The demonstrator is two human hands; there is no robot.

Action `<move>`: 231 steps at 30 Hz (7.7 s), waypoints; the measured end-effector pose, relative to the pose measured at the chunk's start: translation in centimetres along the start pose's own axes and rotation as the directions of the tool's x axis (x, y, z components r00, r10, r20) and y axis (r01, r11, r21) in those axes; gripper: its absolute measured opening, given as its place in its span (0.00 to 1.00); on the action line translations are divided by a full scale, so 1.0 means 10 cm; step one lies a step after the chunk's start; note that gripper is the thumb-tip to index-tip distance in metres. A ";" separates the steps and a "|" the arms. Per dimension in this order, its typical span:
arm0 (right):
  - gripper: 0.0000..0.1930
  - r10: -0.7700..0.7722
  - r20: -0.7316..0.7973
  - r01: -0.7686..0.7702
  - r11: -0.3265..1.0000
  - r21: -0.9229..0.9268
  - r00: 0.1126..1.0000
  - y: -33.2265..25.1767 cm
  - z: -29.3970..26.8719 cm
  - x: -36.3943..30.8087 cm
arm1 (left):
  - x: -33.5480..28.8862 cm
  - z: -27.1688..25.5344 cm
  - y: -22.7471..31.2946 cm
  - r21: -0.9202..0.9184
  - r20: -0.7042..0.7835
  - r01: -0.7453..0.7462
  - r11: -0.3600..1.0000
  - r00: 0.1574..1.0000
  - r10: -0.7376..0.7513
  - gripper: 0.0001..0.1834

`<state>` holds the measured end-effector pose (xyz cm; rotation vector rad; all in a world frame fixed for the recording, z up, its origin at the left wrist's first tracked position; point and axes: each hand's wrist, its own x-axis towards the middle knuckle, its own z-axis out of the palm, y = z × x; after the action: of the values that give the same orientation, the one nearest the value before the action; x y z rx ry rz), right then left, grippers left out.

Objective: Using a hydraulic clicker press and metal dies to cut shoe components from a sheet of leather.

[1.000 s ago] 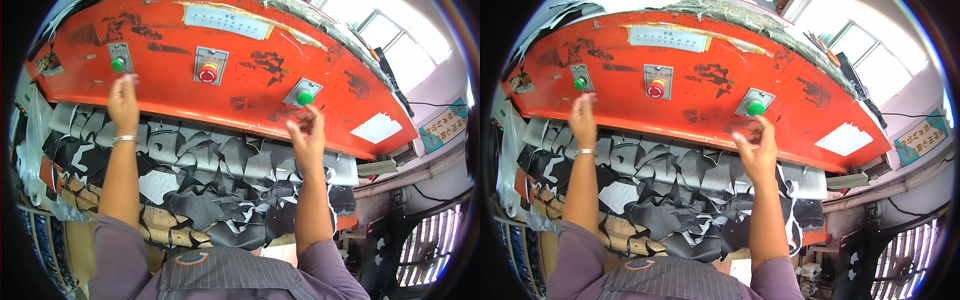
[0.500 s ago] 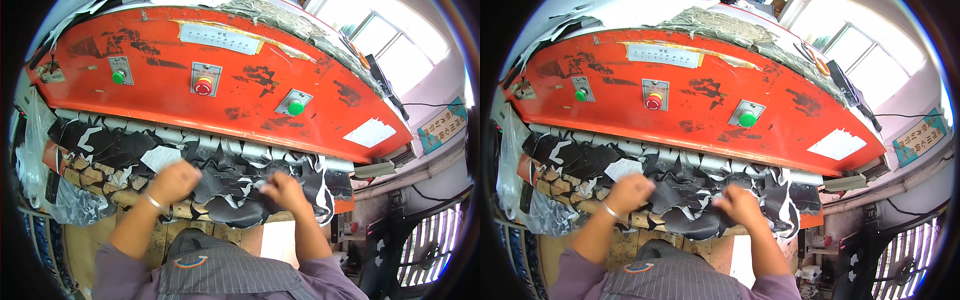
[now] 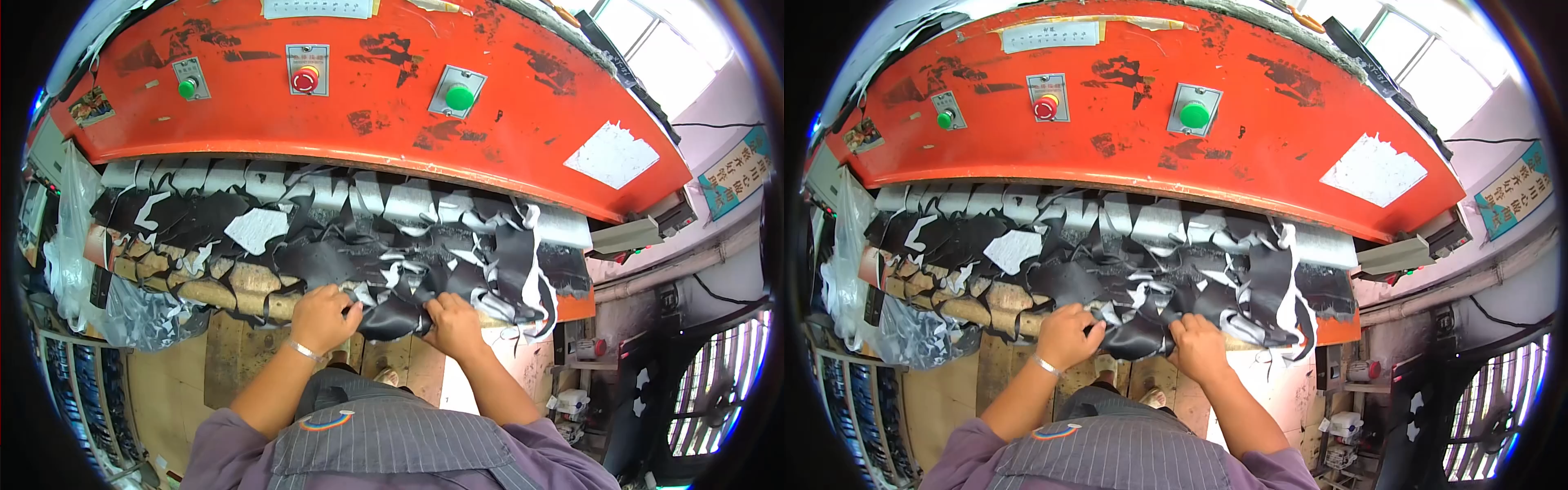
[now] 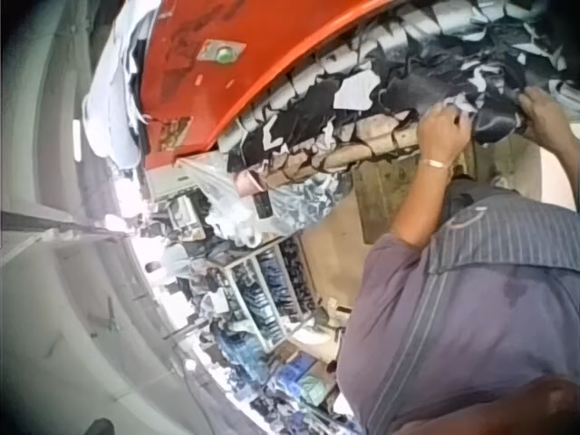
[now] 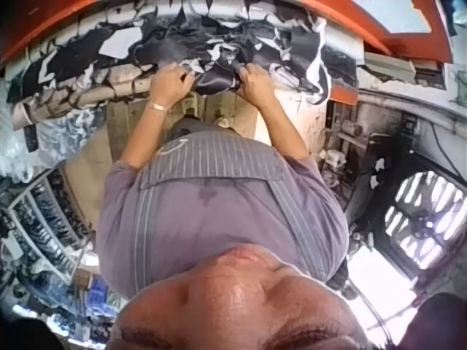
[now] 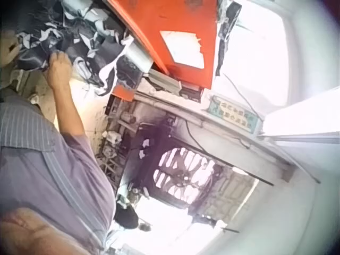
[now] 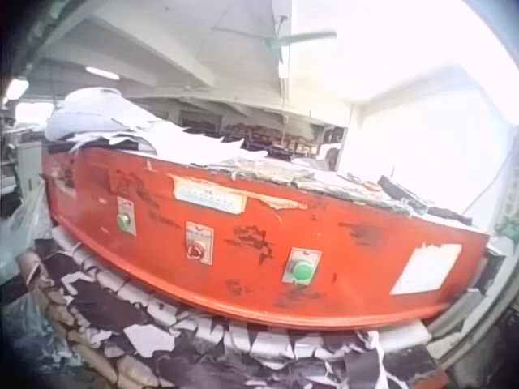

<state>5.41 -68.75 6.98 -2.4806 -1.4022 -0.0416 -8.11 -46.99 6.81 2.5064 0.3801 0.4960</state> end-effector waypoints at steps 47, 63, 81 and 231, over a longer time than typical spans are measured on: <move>0.35 0.127 0.012 -0.127 0.992 -0.006 0.992 1.59 0.19 1.81 | 0.93 0.95 -0.25 -0.352 0.233 0.199 0.914 0.965 -0.121 0.12; 0.41 0.268 -0.151 -0.252 0.960 0.119 0.951 1.79 0.48 1.45 | 1.41 0.65 -0.02 -0.414 0.124 0.016 0.910 0.992 0.038 0.24; 0.40 0.254 -0.128 -0.244 0.965 0.093 0.959 1.73 0.45 1.45 | 1.42 0.28 -0.61 -0.754 0.115 0.233 0.614 0.967 -0.227 0.15; 0.37 0.269 -0.282 -0.154 0.916 0.370 0.921 2.87 0.12 1.02 | 1.81 1.99 0.79 -0.187 0.205 -0.090 0.978 0.970 0.128 0.40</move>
<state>34.76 -73.83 0.77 -2.1960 -0.9067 -0.1453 17.71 -55.93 0.55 2.3853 0.1085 0.2803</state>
